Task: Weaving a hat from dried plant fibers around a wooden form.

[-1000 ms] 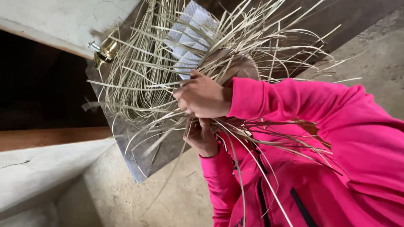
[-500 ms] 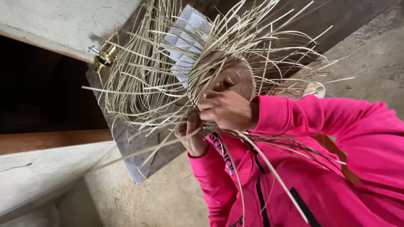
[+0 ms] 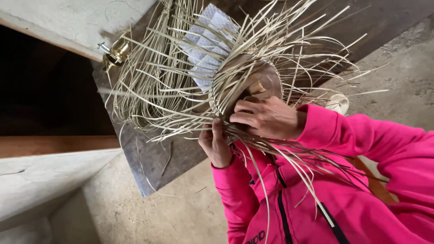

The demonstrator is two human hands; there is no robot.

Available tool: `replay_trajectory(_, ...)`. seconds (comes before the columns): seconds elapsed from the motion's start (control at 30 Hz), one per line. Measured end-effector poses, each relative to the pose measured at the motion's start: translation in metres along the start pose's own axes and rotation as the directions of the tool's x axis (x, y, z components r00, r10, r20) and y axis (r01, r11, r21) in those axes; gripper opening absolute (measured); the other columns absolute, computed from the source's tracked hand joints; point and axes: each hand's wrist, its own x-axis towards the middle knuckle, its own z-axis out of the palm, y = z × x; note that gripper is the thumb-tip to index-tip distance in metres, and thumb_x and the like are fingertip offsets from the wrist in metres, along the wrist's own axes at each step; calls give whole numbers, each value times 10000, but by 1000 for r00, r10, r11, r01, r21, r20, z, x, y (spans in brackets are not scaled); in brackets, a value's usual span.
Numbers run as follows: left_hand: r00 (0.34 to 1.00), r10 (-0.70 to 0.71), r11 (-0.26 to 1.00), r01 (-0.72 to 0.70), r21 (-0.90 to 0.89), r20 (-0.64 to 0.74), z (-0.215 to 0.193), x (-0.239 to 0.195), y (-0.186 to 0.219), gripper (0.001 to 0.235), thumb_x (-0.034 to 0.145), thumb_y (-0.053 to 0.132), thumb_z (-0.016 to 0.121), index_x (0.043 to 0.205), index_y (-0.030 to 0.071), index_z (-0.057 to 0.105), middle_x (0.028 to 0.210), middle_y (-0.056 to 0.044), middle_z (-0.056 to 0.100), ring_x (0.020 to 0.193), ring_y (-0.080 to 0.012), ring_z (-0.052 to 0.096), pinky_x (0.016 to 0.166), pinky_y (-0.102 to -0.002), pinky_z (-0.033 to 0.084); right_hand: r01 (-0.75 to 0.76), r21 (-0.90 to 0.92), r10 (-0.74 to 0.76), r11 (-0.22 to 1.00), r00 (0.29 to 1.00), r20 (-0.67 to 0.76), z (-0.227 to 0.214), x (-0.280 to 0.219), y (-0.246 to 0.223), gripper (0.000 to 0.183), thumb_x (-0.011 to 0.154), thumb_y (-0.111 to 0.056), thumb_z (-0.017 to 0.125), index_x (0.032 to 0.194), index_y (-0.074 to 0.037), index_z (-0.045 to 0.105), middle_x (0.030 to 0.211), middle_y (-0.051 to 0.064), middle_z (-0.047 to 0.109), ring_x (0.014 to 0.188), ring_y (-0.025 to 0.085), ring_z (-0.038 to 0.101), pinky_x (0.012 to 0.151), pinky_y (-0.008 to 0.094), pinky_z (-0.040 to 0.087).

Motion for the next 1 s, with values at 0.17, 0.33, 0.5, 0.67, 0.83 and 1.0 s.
replay_trajectory(0.17, 998, 19, 1000, -18, -17, 61, 7, -3, 13, 274, 850, 202, 645, 682, 0, 565, 497, -63, 498, 432, -72, 440, 395, -192, 382, 164, 39, -148, 986, 953, -266, 14, 14, 7, 325, 749, -144, 686, 1068, -144, 621, 934, 63, 506, 714, 239, 599, 529, 365, 524)
replay_trajectory(0.33, 995, 35, 999, -38, 31, 97, 0, -3, 2, 320, 856, 221, 655, 642, 7, 549, 467, -57, 470, 430, -89, 425, 412, -203, 352, 106, 139, -35, 985, 899, -437, 17, 25, -1, 65, 850, -185, 640, 842, -183, 704, 758, 3, 561, 580, 148, 566, 566, 289, 501)
replay_trajectory(0.5, 993, 52, 999, -53, 11, 102, 0, -2, -3, 319, 852, 222, 665, 645, 6, 555, 466, -67, 475, 441, -92, 417, 427, -211, 362, -51, 307, 160, 950, 926, -341, 19, 27, -3, 26, 859, -183, 624, 853, -170, 645, 814, 10, 558, 658, 188, 606, 557, 314, 495)
replay_trajectory(0.67, 990, 82, 995, -88, 43, 119, 3, -3, 3, 295, 856, 207, 658, 643, 23, 572, 479, -67, 489, 446, -93, 441, 443, -222, 398, -124, 270, 217, 955, 911, -350, 4, 41, -16, 36, 864, -148, 616, 831, -135, 617, 769, 24, 527, 604, 242, 604, 525, 336, 491)
replay_trajectory(0.83, 993, 48, 999, -48, 0, 104, -5, 4, -13, 291, 867, 201, 645, 647, 39, 545, 482, -29, 459, 465, -71, 422, 440, -206, 355, -166, -15, 151, 986, 929, -338, -6, 58, -18, 121, 874, -159, 617, 780, -206, 677, 706, -41, 485, 490, 131, 522, 493, 249, 472)
replay_trajectory(1.0, 996, 19, 999, -16, -33, 90, 12, 0, 29, 309, 841, 222, 664, 633, 28, 543, 461, -59, 484, 431, -92, 454, 428, -210, 393, -138, -47, 120, 989, 956, -268, -5, 66, -19, 118, 800, -131, 655, 749, -231, 692, 697, -44, 493, 504, 136, 563, 445, 272, 458)
